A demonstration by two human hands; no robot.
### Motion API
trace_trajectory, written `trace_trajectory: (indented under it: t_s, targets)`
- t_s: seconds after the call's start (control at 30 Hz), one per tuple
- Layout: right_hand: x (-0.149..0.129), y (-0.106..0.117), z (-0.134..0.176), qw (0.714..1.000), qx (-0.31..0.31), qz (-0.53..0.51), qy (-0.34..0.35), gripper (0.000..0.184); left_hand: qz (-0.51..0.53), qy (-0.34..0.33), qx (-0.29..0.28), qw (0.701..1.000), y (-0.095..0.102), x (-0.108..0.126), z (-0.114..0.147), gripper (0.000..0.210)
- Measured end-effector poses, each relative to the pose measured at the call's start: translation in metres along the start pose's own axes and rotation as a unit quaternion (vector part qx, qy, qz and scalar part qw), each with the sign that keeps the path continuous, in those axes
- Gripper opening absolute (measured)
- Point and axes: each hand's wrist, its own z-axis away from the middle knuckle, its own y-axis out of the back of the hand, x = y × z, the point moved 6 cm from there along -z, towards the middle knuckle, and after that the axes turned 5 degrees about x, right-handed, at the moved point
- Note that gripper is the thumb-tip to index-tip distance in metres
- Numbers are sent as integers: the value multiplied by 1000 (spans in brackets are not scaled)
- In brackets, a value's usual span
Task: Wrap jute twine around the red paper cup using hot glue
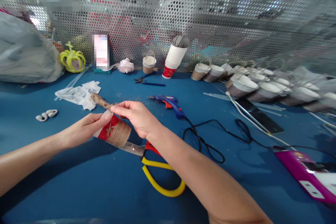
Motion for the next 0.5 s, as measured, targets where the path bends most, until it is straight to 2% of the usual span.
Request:
trace_trajectory:
  t_s: [0.2,0.5]
  targets:
    - [-19,5,5,995,15,57,85,15,42,18,4,999,3,-1,-5,44]
    - [-30,7,10,985,35,105,132,14,64,66,76,993,13,-5,-8,34]
